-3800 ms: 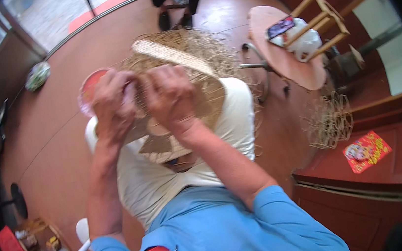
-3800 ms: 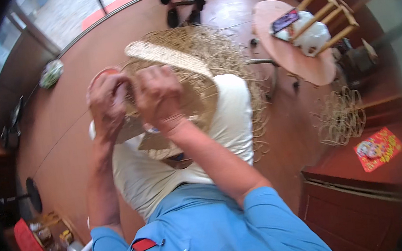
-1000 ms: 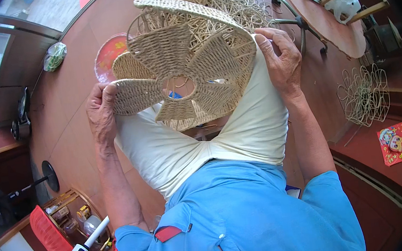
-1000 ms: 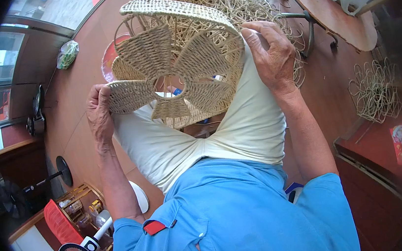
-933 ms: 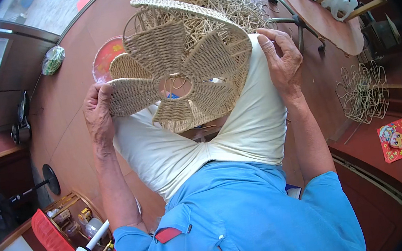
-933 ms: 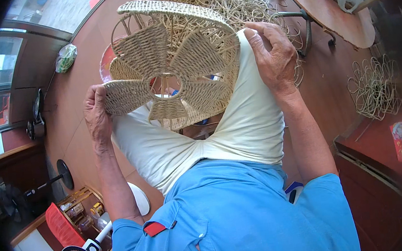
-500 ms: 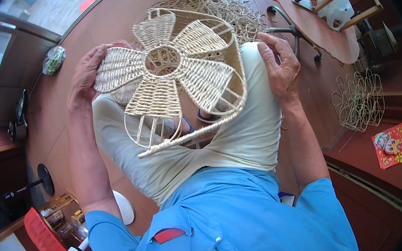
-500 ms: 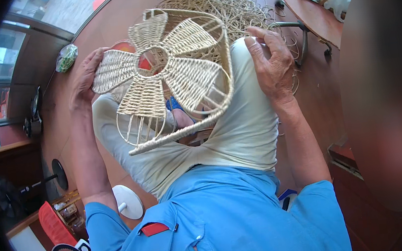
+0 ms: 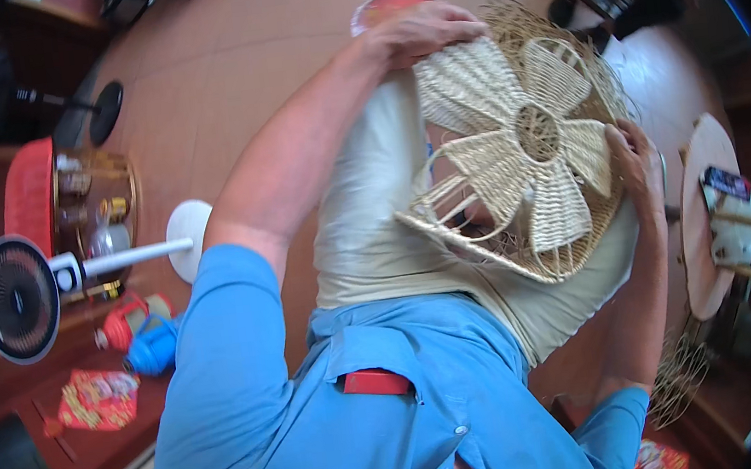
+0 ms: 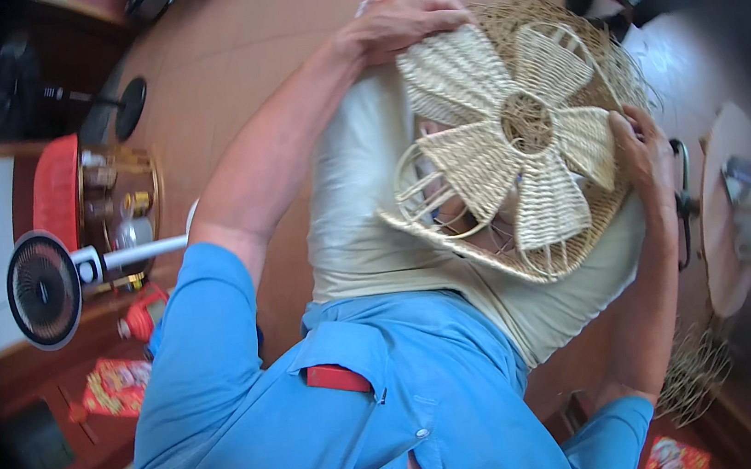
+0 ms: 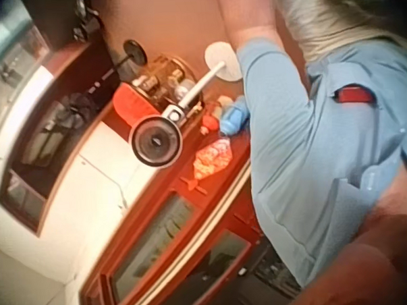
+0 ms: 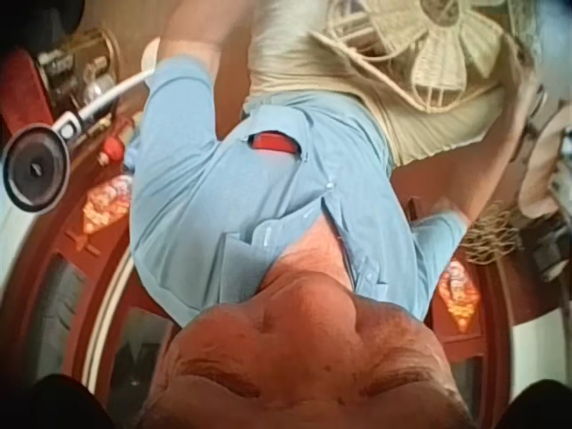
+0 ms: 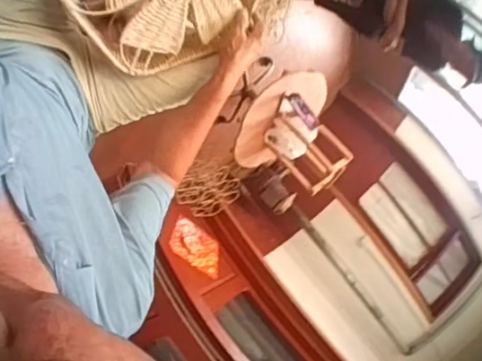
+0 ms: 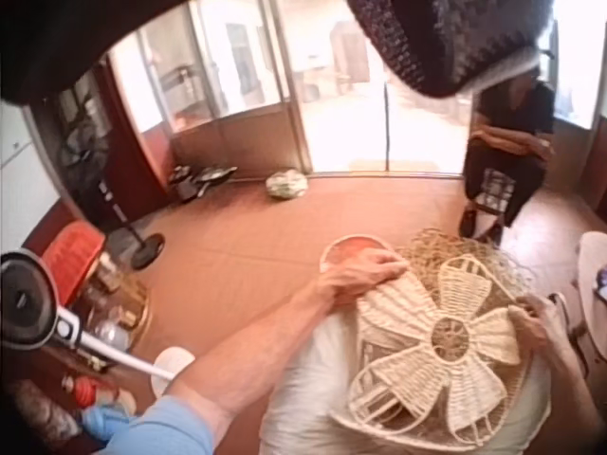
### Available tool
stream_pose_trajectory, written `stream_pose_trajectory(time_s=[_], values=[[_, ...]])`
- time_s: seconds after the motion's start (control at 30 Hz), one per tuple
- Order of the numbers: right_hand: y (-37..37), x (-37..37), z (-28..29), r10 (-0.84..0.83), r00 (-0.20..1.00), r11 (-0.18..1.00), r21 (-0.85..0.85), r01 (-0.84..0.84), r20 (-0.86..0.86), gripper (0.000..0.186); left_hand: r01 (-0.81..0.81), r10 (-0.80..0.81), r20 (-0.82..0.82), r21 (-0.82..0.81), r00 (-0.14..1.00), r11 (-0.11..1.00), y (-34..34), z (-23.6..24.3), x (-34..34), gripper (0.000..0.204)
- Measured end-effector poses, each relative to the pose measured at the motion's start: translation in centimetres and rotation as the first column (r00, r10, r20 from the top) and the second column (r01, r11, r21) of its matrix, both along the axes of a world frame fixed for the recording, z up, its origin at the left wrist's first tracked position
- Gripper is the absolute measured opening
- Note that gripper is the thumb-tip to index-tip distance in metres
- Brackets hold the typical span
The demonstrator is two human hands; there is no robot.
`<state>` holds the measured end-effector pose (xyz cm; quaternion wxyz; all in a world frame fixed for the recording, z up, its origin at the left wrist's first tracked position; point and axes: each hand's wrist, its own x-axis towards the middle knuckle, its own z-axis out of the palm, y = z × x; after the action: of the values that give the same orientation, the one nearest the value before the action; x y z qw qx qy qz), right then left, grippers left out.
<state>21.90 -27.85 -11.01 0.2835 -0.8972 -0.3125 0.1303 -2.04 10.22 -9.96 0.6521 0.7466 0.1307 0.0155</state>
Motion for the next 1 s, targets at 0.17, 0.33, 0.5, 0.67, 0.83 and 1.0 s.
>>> stream_pose_trajectory(time_s=[0.17, 0.33, 0.5, 0.67, 0.83, 1.0], values=[[-0.4, 4.5, -2.1, 0.109, 0.932, 0.994, 0.037, -0.102, -0.345, 0.052, -0.058, 0.054, 0.054, 0.089, 0.997, 0.994, 0.6, 2.2, -5.4, 0.056], [-2.1, 4.3, -1.6, 0.043, 0.926, 0.992, 0.124, 0.005, -0.374, 0.048, -0.466, 0.48, 0.136, -0.123, 0.867, 0.876, 4.5, 0.3, -18.6, 0.047], [-1.7, 4.6, -0.8, -0.006, 0.952, 1.0, 0.021, 0.013, -0.306, 0.051, -0.773, 0.781, -0.064, -0.21, 0.622, 0.598, -1.1, -6.2, -29.4, 0.028], [-0.9, 6.0, -1.5, 0.005, 0.937, 1.0, 0.003, -0.004, -0.35, 0.045, -0.814, 0.791, 0.214, 0.254, 0.573, 0.522, -14.1, -4.7, -29.5, 0.021], [0.1, 5.2, -0.8, 0.275, 0.957, 0.948, -0.189, -0.255, 0.089, 0.045, -0.656, 0.455, 0.501, 0.36, 0.736, 0.664, -18.5, -0.6, -23.1, 0.033], [1.5, 1.7, 1.1, 0.093, 0.994, 0.995, -0.023, -0.095, -0.051, 0.046, -0.525, 0.498, 0.289, 0.021, 0.818, 0.851, -18.9, 1.0, -17.4, 0.043]])
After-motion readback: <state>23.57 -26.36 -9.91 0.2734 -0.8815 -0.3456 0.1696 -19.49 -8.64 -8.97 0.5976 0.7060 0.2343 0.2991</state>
